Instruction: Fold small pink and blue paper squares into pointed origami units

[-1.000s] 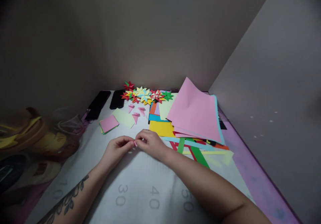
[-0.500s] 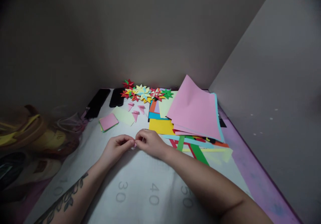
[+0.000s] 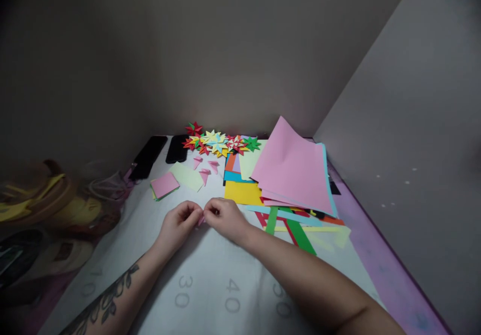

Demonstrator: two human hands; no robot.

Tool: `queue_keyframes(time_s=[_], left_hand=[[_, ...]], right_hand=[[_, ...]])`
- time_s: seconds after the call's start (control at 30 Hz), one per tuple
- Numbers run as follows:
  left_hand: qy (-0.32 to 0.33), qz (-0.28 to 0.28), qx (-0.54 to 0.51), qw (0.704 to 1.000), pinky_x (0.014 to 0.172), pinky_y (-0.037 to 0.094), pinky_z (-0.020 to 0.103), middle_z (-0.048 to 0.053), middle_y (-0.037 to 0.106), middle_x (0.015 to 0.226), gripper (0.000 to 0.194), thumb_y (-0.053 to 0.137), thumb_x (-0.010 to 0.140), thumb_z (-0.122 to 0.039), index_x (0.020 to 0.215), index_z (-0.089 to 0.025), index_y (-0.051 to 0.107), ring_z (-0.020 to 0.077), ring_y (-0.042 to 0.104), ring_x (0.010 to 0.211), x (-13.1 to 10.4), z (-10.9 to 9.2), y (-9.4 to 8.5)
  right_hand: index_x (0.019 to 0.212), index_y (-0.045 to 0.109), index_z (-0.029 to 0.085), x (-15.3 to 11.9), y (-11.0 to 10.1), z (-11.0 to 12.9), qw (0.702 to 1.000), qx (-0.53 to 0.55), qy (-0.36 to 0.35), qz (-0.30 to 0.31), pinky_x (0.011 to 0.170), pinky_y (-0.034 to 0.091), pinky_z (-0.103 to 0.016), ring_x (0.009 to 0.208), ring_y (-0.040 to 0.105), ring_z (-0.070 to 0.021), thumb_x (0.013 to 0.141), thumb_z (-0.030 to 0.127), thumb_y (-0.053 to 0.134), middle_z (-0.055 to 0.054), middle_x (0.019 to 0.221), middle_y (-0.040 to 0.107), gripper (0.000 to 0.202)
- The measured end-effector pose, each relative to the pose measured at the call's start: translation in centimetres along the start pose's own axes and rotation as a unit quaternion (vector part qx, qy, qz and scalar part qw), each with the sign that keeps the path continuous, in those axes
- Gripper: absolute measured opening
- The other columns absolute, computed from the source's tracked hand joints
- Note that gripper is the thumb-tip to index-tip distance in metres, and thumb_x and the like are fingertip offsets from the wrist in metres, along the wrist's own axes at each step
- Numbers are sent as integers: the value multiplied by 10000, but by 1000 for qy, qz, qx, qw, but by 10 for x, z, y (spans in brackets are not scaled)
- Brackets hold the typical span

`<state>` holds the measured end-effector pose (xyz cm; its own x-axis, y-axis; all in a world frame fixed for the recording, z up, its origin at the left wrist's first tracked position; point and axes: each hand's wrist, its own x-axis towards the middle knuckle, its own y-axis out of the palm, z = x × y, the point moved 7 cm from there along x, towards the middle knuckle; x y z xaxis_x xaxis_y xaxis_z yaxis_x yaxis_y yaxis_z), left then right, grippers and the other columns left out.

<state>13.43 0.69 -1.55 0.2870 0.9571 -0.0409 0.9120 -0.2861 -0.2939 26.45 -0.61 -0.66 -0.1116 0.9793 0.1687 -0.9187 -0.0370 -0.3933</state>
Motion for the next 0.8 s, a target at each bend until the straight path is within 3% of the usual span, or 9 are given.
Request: queue_keyframes(time_s=[0.1, 0.23, 0.33, 0.4, 0.53, 0.8], left_hand=[[-6, -7, -59, 998, 549, 394, 200, -33, 572, 659, 123, 595, 770, -273, 818, -175, 537, 100, 524, 595, 1, 3, 3], [-29, 3, -149, 988, 564, 428, 205, -29, 590, 750, 395, 670, 687, -216, 1012, -194, 446, 105, 552, 632, 3, 8, 8], [-41, 15, -168, 985, 574, 427, 200, -15, 591, 809, 483, 689, 637, -167, 1055, -186, 448, 99, 552, 652, 4, 9, 9], [-57, 27, -159, 985, 602, 435, 208, -4, 593, 825, 464, 707, 621, -177, 1030, -168, 488, 104, 557, 678, 3, 11, 10], [-66, 36, -98, 992, 579, 395, 207, -1, 584, 675, 215, 632, 750, -327, 820, -129, 589, 99, 511, 607, 4, 15, 8], [-52, -51, -77, 994, 563, 359, 197, -28, 558, 592, 218, 594, 777, -356, 721, -145, 588, 96, 474, 572, 10, 14, -18]], right_hand=[[625, 552, 171, 1, 3, -10, 996, 60, 62, 4, 548, 364, -208, 584, 474, -103, 742, 175, 530, 32, 609, 540, 119], [631, 535, 168, 2, 4, -18, 990, 102, 100, -1, 538, 340, -202, 576, 437, -97, 720, 189, 539, 42, 601, 510, 92], [650, 531, 172, 3, 3, -22, 987, 122, 109, -5, 544, 341, -206, 573, 431, -98, 726, 193, 518, 44, 603, 499, 80], [659, 529, 174, 3, 3, -22, 987, 119, 110, -2, 549, 343, -207, 578, 439, -100, 729, 192, 513, 44, 609, 501, 74], [644, 516, 175, 3, 4, -17, 993, 77, 89, 13, 546, 331, -206, 587, 436, -100, 746, 208, 524, 45, 608, 500, 107], [614, 493, 176, 3, 1, -18, 995, 55, 80, 4, 555, 341, -214, 593, 433, -103, 757, 204, 506, 43, 601, 475, 146]])
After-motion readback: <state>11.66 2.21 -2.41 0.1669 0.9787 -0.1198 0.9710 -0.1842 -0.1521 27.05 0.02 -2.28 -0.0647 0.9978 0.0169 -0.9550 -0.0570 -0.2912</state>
